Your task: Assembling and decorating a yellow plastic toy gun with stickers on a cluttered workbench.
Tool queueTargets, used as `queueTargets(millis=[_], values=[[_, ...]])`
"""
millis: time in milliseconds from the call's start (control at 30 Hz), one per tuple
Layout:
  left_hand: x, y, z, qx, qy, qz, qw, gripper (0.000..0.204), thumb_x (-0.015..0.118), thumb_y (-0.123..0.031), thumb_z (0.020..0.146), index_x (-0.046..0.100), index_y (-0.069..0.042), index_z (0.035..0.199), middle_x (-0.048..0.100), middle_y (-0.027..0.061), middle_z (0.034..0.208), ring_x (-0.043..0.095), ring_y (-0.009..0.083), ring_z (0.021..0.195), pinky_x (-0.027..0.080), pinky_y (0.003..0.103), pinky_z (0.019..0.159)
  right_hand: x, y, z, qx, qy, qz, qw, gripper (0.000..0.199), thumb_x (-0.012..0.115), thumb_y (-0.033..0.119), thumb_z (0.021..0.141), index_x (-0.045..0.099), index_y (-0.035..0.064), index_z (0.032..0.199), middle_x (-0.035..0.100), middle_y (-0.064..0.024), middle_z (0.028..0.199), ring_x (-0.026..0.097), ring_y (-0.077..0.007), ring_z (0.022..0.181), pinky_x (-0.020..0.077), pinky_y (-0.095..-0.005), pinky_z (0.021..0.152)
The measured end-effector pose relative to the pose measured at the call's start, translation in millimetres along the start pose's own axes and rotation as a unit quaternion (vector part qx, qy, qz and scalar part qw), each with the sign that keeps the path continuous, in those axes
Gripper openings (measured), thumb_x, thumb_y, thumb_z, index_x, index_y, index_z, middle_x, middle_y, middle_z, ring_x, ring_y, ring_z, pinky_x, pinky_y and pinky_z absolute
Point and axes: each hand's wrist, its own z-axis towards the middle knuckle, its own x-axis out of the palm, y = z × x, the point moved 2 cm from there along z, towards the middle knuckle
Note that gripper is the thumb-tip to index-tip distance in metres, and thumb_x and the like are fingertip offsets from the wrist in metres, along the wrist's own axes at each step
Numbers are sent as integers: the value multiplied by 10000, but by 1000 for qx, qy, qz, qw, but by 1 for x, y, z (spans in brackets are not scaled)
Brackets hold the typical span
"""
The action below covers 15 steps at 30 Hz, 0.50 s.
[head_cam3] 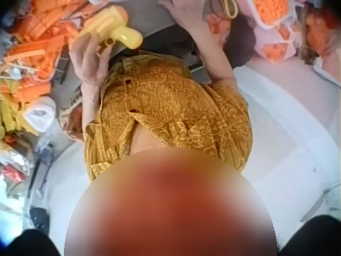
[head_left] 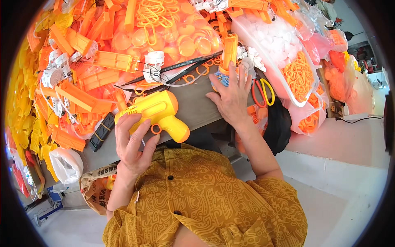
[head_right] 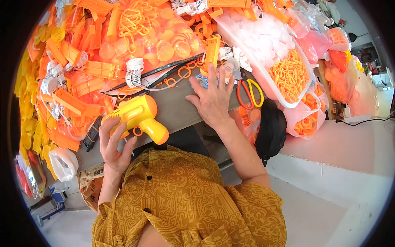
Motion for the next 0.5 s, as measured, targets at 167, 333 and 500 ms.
queueTargets(millis=[167, 333, 500], values=[[-5, 0, -2, 18, 11, 19, 1000, 383, 681, -84, 688, 557, -6, 1043, 502, 173, 1056, 488, 340, 980, 397, 427, 847, -17, -15, -9, 6, -112, 41, 993, 368, 643, 189, 738, 559, 100, 1085, 373, -170, 1261, 307, -383, 1184, 281, -498, 945], [-7, 5, 0, 4, -3, 18, 1000, 398, 683, -73, 676, 556, -2, 1046, 507, 174, 1062, 482, 353, 991, 380, 446, 873, -13, -51, -20, 29, -117, 78, 990, 336, 618, 95, 734, 548, 28, 1056, 487, -158, 1112, 450, -335, 1032, 368, -391, 868], [-7, 0, 3, 6, -20, 25, 999, 368, 697, -91, 651, 584, -1, 989, 527, 179, 1005, 502, 344, 921, 385, 468, 841, -6, -48, -18, 22, -89, 44, 995, 356, 625, 119, 731, 545, 30, 1066, 482, -160, 1116, 443, -347, 1035, 366, -410, 868]])
